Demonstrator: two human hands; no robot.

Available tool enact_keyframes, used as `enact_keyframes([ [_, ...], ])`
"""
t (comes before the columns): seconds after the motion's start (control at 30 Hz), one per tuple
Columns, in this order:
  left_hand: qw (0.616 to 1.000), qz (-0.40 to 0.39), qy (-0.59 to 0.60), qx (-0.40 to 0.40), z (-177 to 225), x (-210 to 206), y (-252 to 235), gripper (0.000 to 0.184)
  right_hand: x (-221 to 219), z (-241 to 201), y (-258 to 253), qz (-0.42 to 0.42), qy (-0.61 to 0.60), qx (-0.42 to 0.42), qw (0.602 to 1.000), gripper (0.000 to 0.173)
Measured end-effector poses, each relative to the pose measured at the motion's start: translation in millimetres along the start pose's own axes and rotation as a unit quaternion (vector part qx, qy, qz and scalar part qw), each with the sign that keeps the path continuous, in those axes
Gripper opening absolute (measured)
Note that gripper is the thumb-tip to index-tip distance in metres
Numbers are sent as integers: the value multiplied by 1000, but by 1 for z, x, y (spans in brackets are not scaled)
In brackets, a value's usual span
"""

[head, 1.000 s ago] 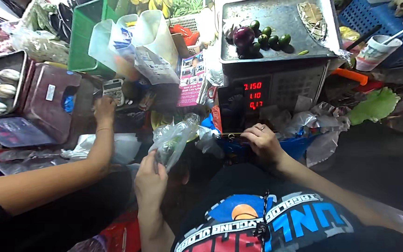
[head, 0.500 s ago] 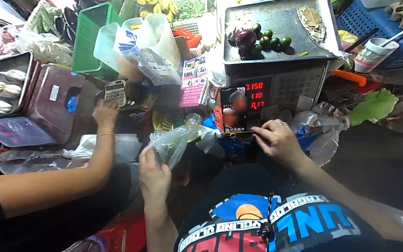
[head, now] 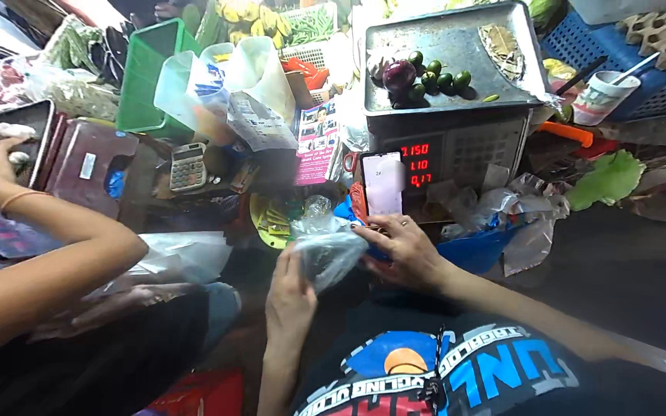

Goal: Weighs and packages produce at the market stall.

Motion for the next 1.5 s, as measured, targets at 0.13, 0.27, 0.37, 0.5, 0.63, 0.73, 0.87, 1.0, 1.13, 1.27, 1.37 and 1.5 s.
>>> enact_keyframes([
  [0.13, 987, -5, 115, -113, 38, 9, -1, 38, -8, -8, -18, -15, -75, 17, 997, 30],
  [0.27, 998, 5, -14, -57, 12, 20, -4, 26, 5, 4, -14, -26, -278, -29, 960, 19],
  [0.37, 999, -20, -29, -26, -2, 10, -1, 31, 12, 9, -13, -100, -259, -24, 960, 17],
  [0.5, 999, -26, -24, 0, -8, 11, 4, 44, 95, 46, -47, -3, -83, -54, 995, 28],
  [0.63, 999, -19, -30, 34, -15, 20, 9, 38, 201, 124, -82, 90, 212, -244, 942, 37],
  [0.73, 999, -6, -35, 41, -18, 22, 10, 38, 218, 174, -93, 36, 286, -362, 886, 42],
  [0.87, 998, -8, -36, 52, -19, 22, 11, 37, 212, 182, -108, -9, 344, -375, 861, 28],
  [1.0, 998, 4, -21, 54, -16, 20, 6, 47, 226, 119, -110, 107, 265, -275, 918, 30],
  [1.13, 999, 18, 23, 37, -2, 16, -2, 67, 142, -3, -85, -9, 11, -19, 1000, 25],
  [1.27, 992, 6, 128, -18, 25, 11, -5, 72, 6, -58, -53, -217, -7, 86, 972, 15],
  [1.37, 976, -9, 213, -52, 39, 11, -2, 73, -39, -57, -46, -350, -25, 65, 934, 16],
  [1.5, 974, 33, 225, -19, 16, 22, 1, 76, 44, -25, -85, -153, -119, 49, 980, 27],
])
Point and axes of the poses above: each hand's wrist, its own y-axis away from the middle knuckle, its own x-axis out of the back of the hand, z = x × y, the point moved 8 cm from there along -y, towards the middle knuckle, and after that the axes turned 1 degree about y, right-handed, at the moved point
